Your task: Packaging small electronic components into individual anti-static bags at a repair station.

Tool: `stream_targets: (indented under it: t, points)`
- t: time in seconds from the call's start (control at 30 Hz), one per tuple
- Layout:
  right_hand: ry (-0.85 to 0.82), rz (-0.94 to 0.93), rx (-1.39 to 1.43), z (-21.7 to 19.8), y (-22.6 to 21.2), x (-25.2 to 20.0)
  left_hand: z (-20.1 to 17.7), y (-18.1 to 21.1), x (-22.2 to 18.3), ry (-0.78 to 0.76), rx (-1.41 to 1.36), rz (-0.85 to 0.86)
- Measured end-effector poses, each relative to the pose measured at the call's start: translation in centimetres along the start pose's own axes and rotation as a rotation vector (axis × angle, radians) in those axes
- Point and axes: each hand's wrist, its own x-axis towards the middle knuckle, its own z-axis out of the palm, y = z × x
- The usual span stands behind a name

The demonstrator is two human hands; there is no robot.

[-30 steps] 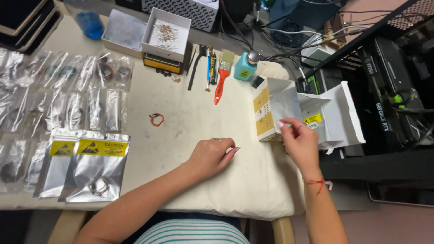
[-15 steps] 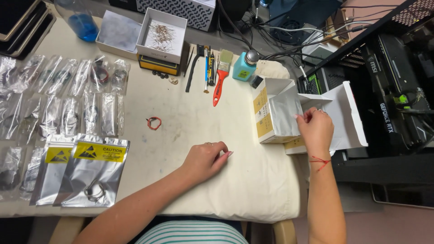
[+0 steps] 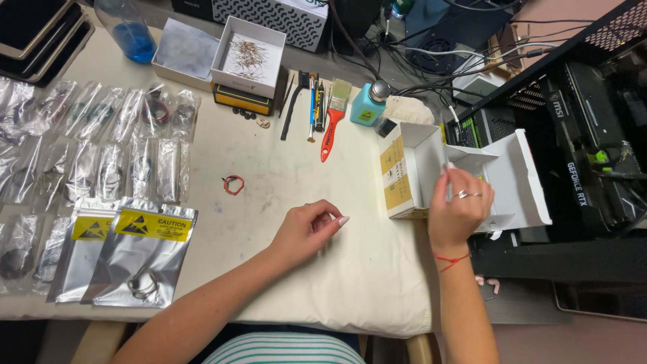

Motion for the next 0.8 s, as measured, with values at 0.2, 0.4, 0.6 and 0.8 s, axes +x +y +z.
stream_targets:
  t: [0.2, 0.4, 0.6, 0.8]
  points:
    - [0.047, -0.28, 0.217, -1.9, -9.7, -1.0, -0.8, 1.4, 1.2, -0.037, -0.523, -0.084]
    - [0.081, -0.37, 0.364, -0.4, -14.4, -2.6, -1.5, 0.3, 2.1, 0.208, -0.614, -0.21]
    - [-0.038, -0.275, 0.712, -0.5, -16.4, -1.0, -2.1, -7.0, 3.3, 0.383, -0.51, -0.273]
    - [-0.181, 0.077, 0.779, 0.2, -14.2, 4.8, -5.1, 4.1, 2.7, 0.182, -0.486, -0.221]
